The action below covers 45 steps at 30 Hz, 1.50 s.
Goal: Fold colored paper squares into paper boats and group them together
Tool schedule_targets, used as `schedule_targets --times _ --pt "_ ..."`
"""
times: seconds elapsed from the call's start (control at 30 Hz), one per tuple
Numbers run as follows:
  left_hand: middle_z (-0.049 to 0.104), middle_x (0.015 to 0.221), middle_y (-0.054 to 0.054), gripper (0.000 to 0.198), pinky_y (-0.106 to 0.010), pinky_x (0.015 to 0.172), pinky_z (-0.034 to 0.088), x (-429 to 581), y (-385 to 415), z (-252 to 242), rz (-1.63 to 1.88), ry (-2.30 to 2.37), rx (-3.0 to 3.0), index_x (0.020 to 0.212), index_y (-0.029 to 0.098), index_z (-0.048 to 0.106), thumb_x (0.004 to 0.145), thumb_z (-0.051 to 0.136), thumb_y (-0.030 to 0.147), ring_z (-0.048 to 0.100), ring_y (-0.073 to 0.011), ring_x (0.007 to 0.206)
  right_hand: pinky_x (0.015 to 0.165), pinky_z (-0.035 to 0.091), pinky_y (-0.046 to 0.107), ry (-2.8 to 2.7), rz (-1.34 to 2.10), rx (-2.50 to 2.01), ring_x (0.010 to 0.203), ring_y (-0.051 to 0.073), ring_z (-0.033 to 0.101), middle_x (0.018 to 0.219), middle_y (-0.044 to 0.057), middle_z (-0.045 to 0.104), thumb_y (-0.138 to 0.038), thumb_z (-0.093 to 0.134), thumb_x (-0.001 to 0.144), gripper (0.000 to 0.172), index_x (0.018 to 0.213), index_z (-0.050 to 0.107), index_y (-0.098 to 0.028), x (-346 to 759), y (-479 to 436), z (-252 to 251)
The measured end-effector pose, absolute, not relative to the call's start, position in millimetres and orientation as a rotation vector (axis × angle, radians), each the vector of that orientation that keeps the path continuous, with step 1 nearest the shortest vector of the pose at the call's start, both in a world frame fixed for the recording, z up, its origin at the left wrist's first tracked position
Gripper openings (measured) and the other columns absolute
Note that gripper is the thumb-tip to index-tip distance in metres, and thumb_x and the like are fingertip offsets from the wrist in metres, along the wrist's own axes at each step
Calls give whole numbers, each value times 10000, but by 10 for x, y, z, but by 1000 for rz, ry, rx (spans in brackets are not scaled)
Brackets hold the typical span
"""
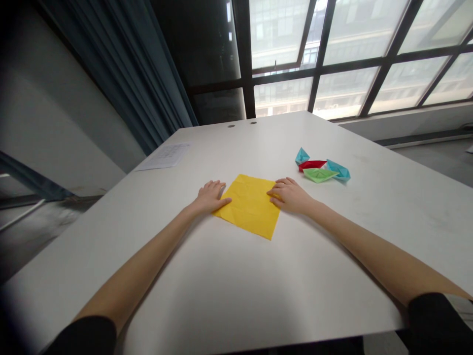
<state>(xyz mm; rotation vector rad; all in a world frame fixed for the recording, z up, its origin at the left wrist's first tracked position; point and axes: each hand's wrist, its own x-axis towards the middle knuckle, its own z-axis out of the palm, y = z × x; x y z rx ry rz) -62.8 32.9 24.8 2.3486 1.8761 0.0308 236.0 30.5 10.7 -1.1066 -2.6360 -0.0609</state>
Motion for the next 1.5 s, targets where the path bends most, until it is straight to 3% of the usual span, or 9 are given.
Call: schedule_targets --times 0.23,0.5,0.7,0.93,1.07,1.23,1.37,1.5 --pt "483 1278 -97 504 -467 971 298 -658 383 187 119 1881 2397 1142 218 525 775 441 552 362 -303 1205 858 364 373 -2644 21 -1056 886 223 561 853 71 676 -437 474 824 315 889 685 -213 2307 223 226" --pt "537 1208 -77 452 -440 982 302 -695 416 94 268 1773 2476 1127 219 553 793 444 504 399 -270 1169 898 377 419 -2495 -5 -1443 1075 292 510 1202 142 570 -542 406 824 575 1230 508 -147 2433 385 31" --pt "589 1130 -72 410 -398 977 326 -690 417 114 431 1664 2423 1082 197 581 749 533 431 459 -253 1122 886 407 423 -2461 184 -1386 1023 275 544 1112 127 619 -461 498 796 540 1241 481 -156 2436 406 25" --pt "633 930 -31 393 -303 771 454 -682 401 159 656 1568 2137 1086 196 575 704 560 285 588 -172 807 773 475 326 -2215 445 -1474 850 203 614 996 85 633 -355 608 709 611 1267 441 -168 2409 399 66" --pt "619 915 -32 447 -305 784 458 -717 444 132 762 1479 2037 1121 171 563 690 555 291 591 -172 832 703 480 301 -2149 505 -1452 735 175 618 890 46 658 -331 583 719 524 1212 497 -176 2436 429 63" --pt "609 954 -44 484 -303 779 464 -777 483 121 727 1350 1971 1120 158 569 658 593 301 598 -173 836 707 471 296 -2133 540 -1369 779 196 625 887 39 686 -317 530 746 260 933 624 -162 2462 429 106" --pt "614 900 -41 504 -261 657 469 -810 472 158 613 1343 1917 1090 143 579 624 629 328 597 -153 728 660 475 284 -2088 600 -1383 747 200 628 846 40 691 -334 523 747 243 871 629 -153 2488 437 107" --pt "629 792 -23 329 -251 626 450 -830 456 231 542 1398 1982 907 136 651 625 602 297 586 -152 679 652 482 283 -2076 634 -1360 762 205 627 840 40 689 -336 531 740 242 867 629 -154 2521 474 63"
